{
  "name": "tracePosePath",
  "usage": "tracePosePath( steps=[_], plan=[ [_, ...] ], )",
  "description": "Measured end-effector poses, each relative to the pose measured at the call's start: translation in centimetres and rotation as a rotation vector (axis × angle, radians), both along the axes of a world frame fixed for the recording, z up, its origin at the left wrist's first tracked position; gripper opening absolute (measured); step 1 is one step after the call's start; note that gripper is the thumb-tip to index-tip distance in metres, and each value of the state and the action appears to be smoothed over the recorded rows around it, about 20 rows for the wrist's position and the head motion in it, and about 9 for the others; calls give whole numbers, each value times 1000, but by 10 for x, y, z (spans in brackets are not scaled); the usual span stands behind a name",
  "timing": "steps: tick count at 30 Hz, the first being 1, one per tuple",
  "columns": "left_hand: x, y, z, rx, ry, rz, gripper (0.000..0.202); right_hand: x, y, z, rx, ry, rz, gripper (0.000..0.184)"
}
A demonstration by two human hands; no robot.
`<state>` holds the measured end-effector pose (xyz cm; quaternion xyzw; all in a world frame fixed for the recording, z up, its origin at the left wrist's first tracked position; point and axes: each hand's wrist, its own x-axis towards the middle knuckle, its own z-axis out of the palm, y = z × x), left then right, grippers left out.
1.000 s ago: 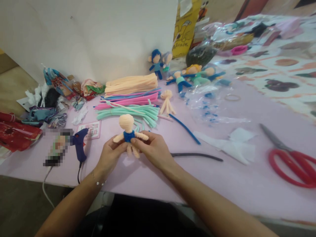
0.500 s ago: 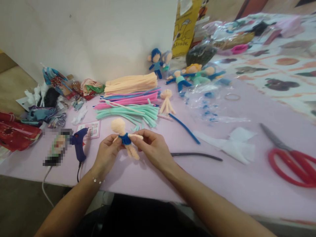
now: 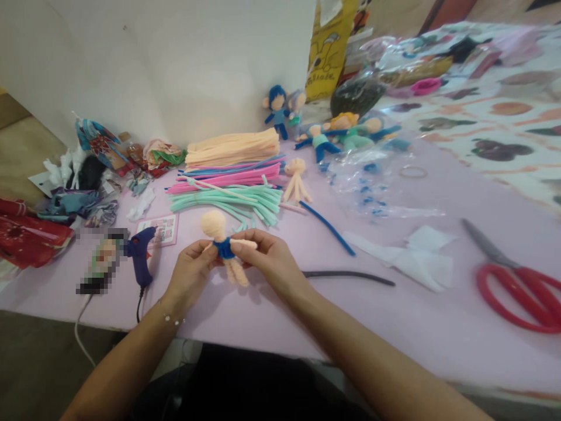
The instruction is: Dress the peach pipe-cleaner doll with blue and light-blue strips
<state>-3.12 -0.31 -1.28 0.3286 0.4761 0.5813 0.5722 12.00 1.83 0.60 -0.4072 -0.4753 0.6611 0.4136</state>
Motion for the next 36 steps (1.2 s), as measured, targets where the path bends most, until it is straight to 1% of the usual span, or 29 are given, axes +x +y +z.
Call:
tracePosePath(
  steps=[4, 6, 10, 14, 17, 22, 26, 31, 36],
  plan=[
    [-1, -1, -2, 7, 42, -39, 34, 1, -1, 0, 76, -84, -8, 31],
    [0, -1, -2, 19, 28, -39, 35, 2, 0, -1, 106, -96, -42, 30],
    [2, -2, -1, 116, 35, 46, 35, 3, 2, -4, 108, -99, -79, 31],
    [0, -5, -3, 183, 213, 117, 22, 4, 3, -6, 115, -116, -83, 33],
    [-1, -7, -4, 220, 356, 152, 16, 4, 4, -8, 124, -129, -92, 34],
    [-1, -9, -1, 245, 480, 177, 9, 5, 4, -10, 140, -131, -104, 31],
    [-1, -10, 1, 246, 508, 180, 6, 5, 4, -10, 145, -120, -116, 27],
    [-1, -10, 2, 237, 507, 186, 5, 5, 5, -11, 159, -114, -120, 27],
    [-2, -10, 1, 235, 511, 163, 9, 5, 6, -12, 208, -116, -116, 27]
  ],
)
